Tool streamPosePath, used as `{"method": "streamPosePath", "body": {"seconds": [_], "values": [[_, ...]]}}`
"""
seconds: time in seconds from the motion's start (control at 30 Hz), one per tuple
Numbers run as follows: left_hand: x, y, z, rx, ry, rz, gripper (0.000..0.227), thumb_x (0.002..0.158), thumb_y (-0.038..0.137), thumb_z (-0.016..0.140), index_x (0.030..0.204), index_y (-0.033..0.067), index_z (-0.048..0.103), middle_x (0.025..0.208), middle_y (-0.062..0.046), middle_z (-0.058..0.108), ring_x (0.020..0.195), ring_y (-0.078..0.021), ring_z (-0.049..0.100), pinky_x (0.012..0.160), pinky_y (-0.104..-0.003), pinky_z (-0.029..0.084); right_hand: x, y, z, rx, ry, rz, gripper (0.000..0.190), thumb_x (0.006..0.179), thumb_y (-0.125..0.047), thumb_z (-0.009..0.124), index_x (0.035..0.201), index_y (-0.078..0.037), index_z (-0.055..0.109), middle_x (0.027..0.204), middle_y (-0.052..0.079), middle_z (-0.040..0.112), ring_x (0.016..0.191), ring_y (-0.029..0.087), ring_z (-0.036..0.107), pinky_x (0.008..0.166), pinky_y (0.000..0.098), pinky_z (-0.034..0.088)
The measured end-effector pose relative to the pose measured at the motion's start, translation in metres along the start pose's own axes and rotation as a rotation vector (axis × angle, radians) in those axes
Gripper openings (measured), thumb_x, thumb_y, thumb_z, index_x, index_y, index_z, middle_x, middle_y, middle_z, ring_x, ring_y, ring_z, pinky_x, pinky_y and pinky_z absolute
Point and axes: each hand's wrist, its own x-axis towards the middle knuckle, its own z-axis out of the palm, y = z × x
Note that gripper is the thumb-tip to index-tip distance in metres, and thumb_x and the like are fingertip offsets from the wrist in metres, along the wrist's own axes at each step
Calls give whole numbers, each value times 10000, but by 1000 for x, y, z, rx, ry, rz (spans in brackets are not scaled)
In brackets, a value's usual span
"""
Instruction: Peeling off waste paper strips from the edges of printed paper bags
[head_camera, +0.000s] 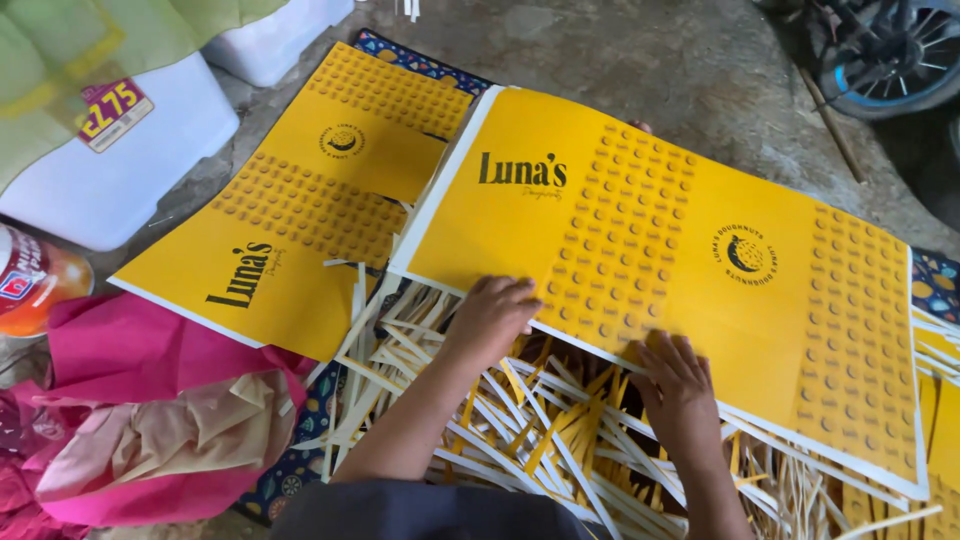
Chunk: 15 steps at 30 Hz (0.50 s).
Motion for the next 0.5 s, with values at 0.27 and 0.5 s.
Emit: {"method": "streamPosePath", "body": {"seconds": [0.27, 0.5], "values": [[-4, -6, 15, -50, -106, -3, 382, 834, 69, 749, 1200, 177, 737, 1407, -84, 631, 1229, -299, 593, 1131, -553, 376, 4, -3, -28, 65, -133, 145, 380, 874, -242, 741, 1254, -226, 742, 1403, 0, 667, 1399, 303, 558, 1125, 498, 480], [-15, 7, 26, 20, 513, 58, 1072, 961, 245, 793, 1647, 349, -25, 1722, -85, 160, 1590, -322, 163, 1262, -706, 21, 20, -5, -35, -160, 275, 47, 87, 1061, -146, 695, 1123, -133, 755, 1100, 4, 796, 948, 173, 780, 1159, 581, 523]]}}
